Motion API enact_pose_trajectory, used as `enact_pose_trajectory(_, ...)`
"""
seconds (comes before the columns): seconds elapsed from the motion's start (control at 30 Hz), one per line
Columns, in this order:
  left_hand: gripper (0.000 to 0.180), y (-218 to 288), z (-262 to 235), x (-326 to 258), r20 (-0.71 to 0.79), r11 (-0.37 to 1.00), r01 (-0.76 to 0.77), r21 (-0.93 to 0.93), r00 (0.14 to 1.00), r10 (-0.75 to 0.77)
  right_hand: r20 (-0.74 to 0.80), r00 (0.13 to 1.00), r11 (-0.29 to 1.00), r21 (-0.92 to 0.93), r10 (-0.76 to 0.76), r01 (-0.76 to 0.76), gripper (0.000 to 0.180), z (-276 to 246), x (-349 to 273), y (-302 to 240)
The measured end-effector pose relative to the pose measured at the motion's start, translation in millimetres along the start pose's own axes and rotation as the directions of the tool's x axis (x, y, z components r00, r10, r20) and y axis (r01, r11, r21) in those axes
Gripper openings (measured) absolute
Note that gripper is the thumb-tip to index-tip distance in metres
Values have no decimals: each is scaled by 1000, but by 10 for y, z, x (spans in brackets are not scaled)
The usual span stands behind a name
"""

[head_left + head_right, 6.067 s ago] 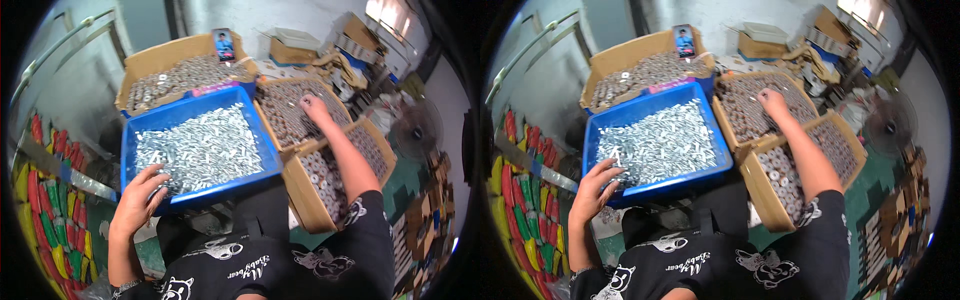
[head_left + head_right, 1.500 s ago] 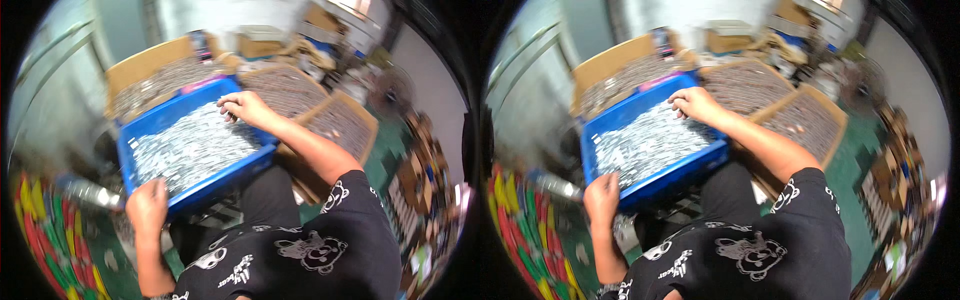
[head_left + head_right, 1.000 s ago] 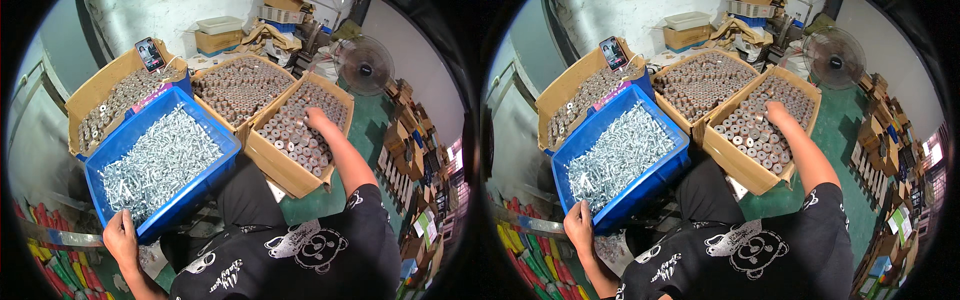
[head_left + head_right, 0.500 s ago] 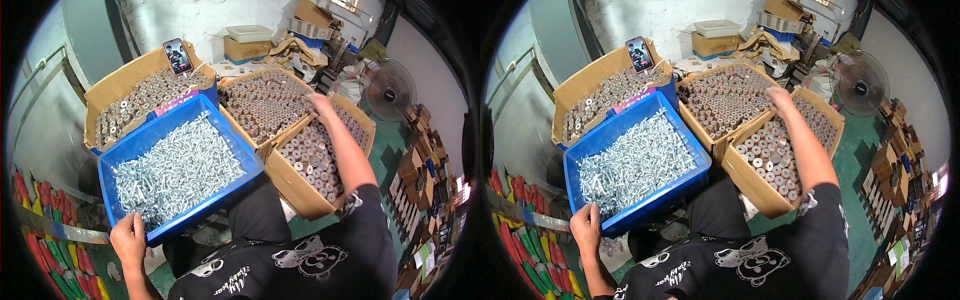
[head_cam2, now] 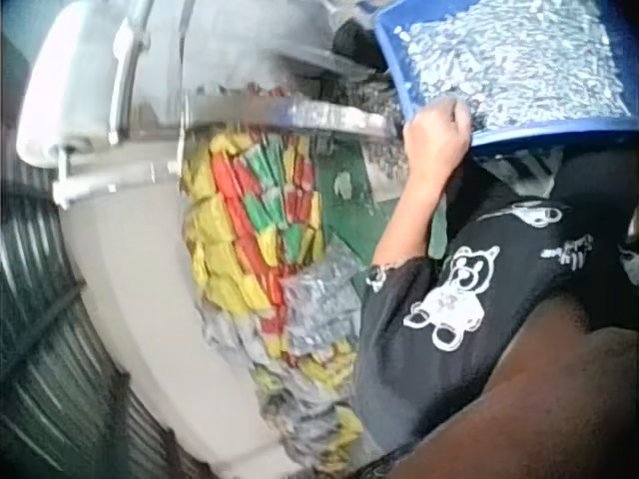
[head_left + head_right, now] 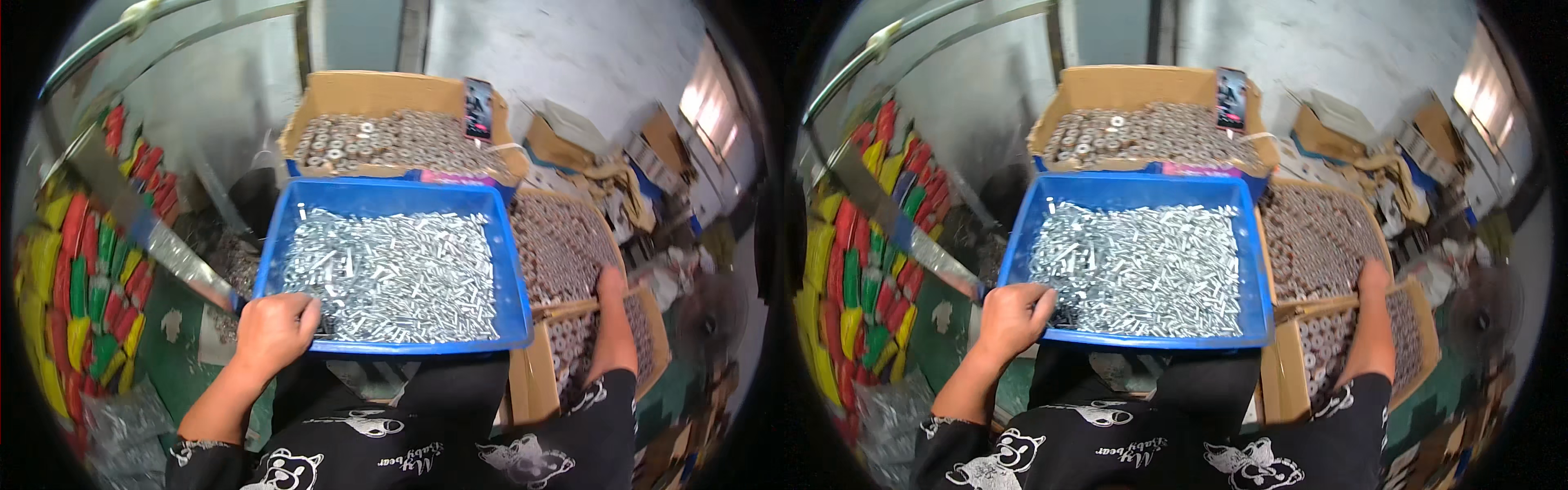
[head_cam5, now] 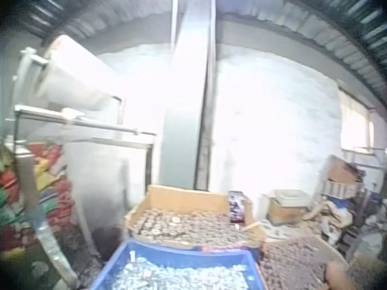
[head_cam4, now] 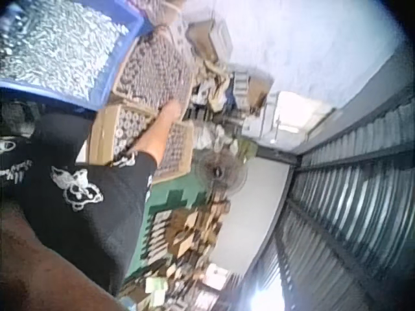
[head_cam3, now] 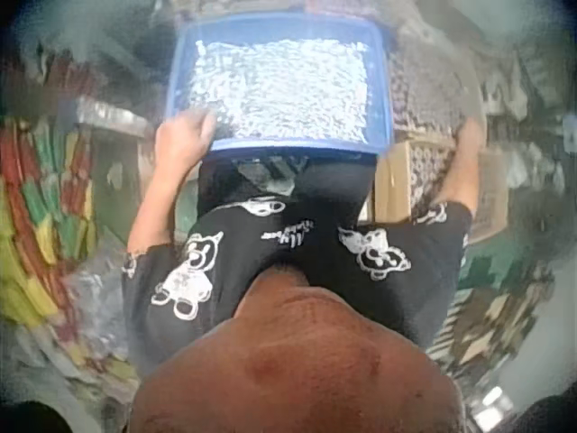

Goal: The person picks small screws from a blue tray and inserts them by hand into circular metal components, which are arranged in cardboard boxes.

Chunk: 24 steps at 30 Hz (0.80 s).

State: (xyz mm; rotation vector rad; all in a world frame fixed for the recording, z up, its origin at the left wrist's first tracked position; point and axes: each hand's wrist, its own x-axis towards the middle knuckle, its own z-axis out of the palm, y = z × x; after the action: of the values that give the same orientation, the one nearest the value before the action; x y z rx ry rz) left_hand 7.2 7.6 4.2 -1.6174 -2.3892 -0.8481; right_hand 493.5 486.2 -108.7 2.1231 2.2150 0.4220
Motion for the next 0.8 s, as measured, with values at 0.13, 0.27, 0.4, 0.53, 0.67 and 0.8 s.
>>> enact_pose_trajectory(0.13,27,-91,29,-25,7,999,-21,-43,1000,21,-16,999,998,-20,52,-52,20,-184,-100,-39)
enact_pose_trajectory(0.27,28,-94,-11,-46,-13,999,-32,-43,999,31,-90,994,998,-13,57,-59,20,-15,29,10)
enact_pose_trajectory(0.4,25,-159,11,-73,-16,997,-55,-56,998,54,-191,970,798,602,151,-6,27,-90,331,293)
enact_pose_trajectory(0.53,26,-170,-9,-96,-22,996,-56,-69,998,55,-92,984,-389,921,-152,26,34,-1063,277,-849)
enact_pose_trajectory(0.67,26,-198,17,-64,-11,992,-62,-107,998,62,-151,826,41,978,-543,206,28,-2466,306,-2870)
enact_pose_trajectory(0.8,27,-217,-10,-63,-10,986,-70,-153,998,69,-446,511,394,333,-735,857,33,-2905,10,-4723)
